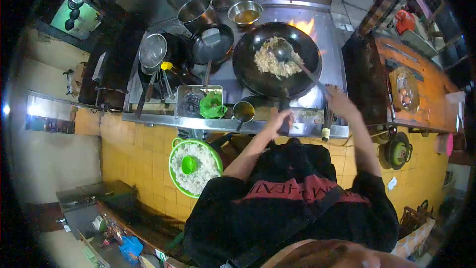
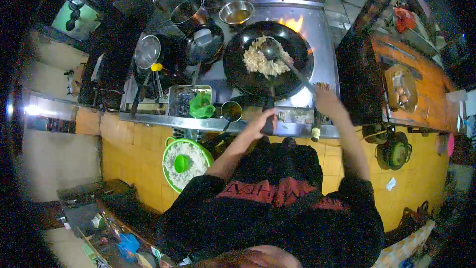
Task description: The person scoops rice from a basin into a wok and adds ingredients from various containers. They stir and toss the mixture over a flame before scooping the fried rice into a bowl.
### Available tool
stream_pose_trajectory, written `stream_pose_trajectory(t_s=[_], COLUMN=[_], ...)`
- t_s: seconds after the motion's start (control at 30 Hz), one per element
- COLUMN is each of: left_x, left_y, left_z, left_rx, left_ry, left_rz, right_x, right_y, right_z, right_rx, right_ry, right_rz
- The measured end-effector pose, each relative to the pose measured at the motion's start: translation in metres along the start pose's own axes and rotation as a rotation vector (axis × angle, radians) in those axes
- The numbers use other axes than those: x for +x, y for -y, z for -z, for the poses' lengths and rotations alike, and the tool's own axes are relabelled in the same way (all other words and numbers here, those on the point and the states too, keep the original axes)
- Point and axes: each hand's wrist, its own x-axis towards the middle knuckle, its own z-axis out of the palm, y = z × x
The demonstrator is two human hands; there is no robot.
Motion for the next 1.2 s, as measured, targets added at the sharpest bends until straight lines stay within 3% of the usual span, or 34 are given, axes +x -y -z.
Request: stream_pose_trajectory(t_s=[0.03, 0.07, 0.1, 0.2, 0.23, 0.27, 0.33, 0.37, 0.4, 0.47, 0.53, 0.57, 0.63, 0.73, 0.8, 0.83, 0.87, 0.93, 1.0, 1.03, 1.07, 1.13, 1.2], left_x=[0.019, 0.020, 0.029, 0.056, 0.064, 0.066, 0.066, 0.056, 0.052, 0.041, -0.012, -0.042, -0.089, -0.051, -0.002, -0.006, -0.011, -0.057, -0.112, -0.103, -0.085, -0.029, -0.026], left_y=[-0.001, -0.008, -0.014, -0.022, -0.023, -0.023, -0.025, -0.031, -0.029, -0.025, -0.031, -0.041, -0.060, -0.066, -0.042, -0.035, -0.017, 0.010, -0.009, -0.012, -0.021, -0.037, -0.021], left_z=[0.016, 0.013, 0.016, 0.042, 0.045, 0.044, 0.040, 0.026, 0.013, -0.011, -0.074, -0.100, -0.126, -0.074, -0.011, -0.014, -0.024, -0.059, -0.113, -0.102, -0.093, -0.047, -0.027], left_rx=[0.234, 0.241, 0.261, 0.349, 0.398, 0.399, 0.390, 0.433, 0.415, 0.034, -0.234, -0.225, -0.487, -0.352, -0.113, 0.036, 0.001, 0.333, 0.089, 0.177, 0.057, -0.055, 0.042], left_ry=[0.041, -0.079, -0.107, -0.095, -0.065, -0.066, -0.077, -0.170, -0.176, -0.300, -0.185, -0.188, 0.037, 0.088, -0.006, -0.077, -0.121, 0.195, -0.037, 0.035, -0.061, -0.017, -0.067], left_rz=[-0.217, -0.340, -0.344, -0.339, -0.329, -0.328, -0.289, -0.245, -0.237, -0.122, -0.104, -0.102, 0.207, 0.156, -0.017, -0.066, 0.113, -0.345, 0.083, 0.067, 0.113, 0.011, -0.063], right_x=[0.017, 0.026, 0.023, 0.028, 0.032, 0.037, 0.055, 0.060, 0.069, 0.055, 0.005, -0.015, -0.041, -0.068, -0.077, -0.078, -0.079, -0.085, -0.087, -0.089, -0.091, -0.089, -0.078], right_y=[0.009, 0.026, 0.036, 0.029, 0.042, 0.038, 0.024, 0.019, 0.020, 0.022, 0.052, 0.066, 0.076, 0.072, 0.067, 0.064, 0.065, 0.069, 0.072, 0.072, 0.069, 0.057, 0.041], right_z=[-0.033, -0.057, -0.051, 0.047, 0.080, 0.065, -0.011, -0.054, -0.080, -0.043, 0.049, 0.081, 0.096, 0.092, 0.090, 0.087, 0.084, 0.078, 0.071, 0.067, 0.061, 0.047, 0.042], right_rx=[-0.040, -0.077, -0.078, 0.043, -0.036, -0.036, -0.297, -0.427, -0.333, 0.003, -0.225, -0.335, -0.433, -0.597, -0.525, -0.543, -0.544, -0.521, -0.494, -0.474, -0.470, -0.498, -0.478], right_ry=[0.092, 0.188, 0.136, 0.136, 0.306, 0.306, -0.093, -0.123, -0.003, 0.226, 0.142, 0.124, 0.098, 0.047, 0.040, 0.054, 0.047, -0.038, -0.049, -0.056, -0.043, -0.036, -0.052], right_rz=[-0.043, -0.086, 0.018, -0.092, -0.157, -0.157, -0.079, 0.062, 0.137, 0.102, 0.131, 0.134, 0.113, 0.143, 0.173, 0.180, 0.179, 0.125, 0.118, 0.113, 0.118, 0.045, 0.029])
